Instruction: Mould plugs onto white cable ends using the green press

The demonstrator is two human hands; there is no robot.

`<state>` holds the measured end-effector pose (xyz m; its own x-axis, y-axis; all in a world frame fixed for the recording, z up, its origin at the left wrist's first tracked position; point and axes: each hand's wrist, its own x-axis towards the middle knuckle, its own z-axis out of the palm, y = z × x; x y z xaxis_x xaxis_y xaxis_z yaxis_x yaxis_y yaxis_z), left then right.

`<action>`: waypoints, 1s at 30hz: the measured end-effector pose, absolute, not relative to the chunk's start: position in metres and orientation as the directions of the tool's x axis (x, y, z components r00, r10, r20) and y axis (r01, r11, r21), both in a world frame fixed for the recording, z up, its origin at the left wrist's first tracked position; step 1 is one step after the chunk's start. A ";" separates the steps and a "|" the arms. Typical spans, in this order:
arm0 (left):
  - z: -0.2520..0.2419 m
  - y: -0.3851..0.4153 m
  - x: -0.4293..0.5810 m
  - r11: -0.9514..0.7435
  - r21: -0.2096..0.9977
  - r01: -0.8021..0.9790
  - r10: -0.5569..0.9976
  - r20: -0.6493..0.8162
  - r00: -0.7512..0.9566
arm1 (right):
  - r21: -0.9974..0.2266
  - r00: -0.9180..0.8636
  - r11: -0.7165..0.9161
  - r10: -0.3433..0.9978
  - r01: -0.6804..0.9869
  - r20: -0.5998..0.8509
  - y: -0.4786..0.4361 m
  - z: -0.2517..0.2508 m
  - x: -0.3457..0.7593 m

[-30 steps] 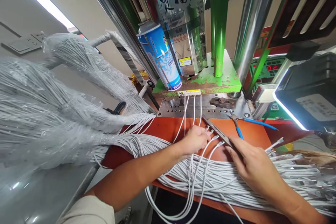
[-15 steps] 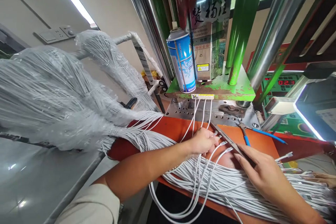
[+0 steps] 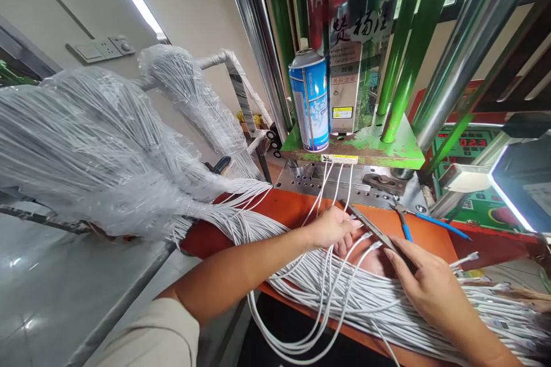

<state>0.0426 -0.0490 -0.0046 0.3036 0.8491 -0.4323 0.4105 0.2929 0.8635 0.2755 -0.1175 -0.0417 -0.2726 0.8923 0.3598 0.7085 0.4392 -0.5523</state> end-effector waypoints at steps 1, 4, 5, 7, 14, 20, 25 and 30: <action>-0.005 -0.048 0.038 0.242 0.867 0.435 0.886 -0.380 0.265 | -0.539 -0.243 0.423 0.895 0.728 0.374 -0.118 -0.042 0.274; -0.007 -0.047 0.029 0.161 0.865 0.475 0.957 -0.254 0.138 | -0.519 -0.217 0.403 0.898 0.754 0.382 -0.120 -0.043 0.271; -0.007 -0.047 0.027 0.169 0.863 0.477 0.956 -0.261 0.135 | -0.522 -0.219 0.402 0.900 0.753 0.378 -0.120 -0.043 0.270; -0.008 -0.049 0.028 0.197 0.850 0.489 0.941 -0.304 0.148 | -0.531 -0.224 0.399 0.904 0.747 0.364 -0.120 -0.041 0.270; -0.006 -0.046 0.037 0.280 0.817 0.504 0.893 -0.414 0.174 | -0.547 -0.289 0.426 0.902 0.720 0.322 -0.121 -0.036 0.273; -0.006 -0.039 0.034 0.289 0.804 0.519 0.874 -0.443 0.200 | -0.523 -0.338 0.474 0.878 0.708 0.338 -0.125 -0.035 0.270; -0.011 -0.037 0.032 0.207 0.814 0.543 0.886 -0.391 0.248 | -0.575 -0.390 0.496 0.868 0.651 0.307 -0.121 -0.029 0.272; 0.004 -0.040 0.034 -0.073 0.716 0.694 0.928 -0.207 0.311 | -0.530 -0.373 0.487 0.873 0.694 0.313 -0.120 -0.032 0.270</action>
<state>0.0335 -0.0398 0.0044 0.3107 0.9277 -0.2071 0.6942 -0.0726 0.7161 0.2698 -0.1202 -0.0322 -0.3734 0.8733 0.3128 0.6943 0.4868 -0.5301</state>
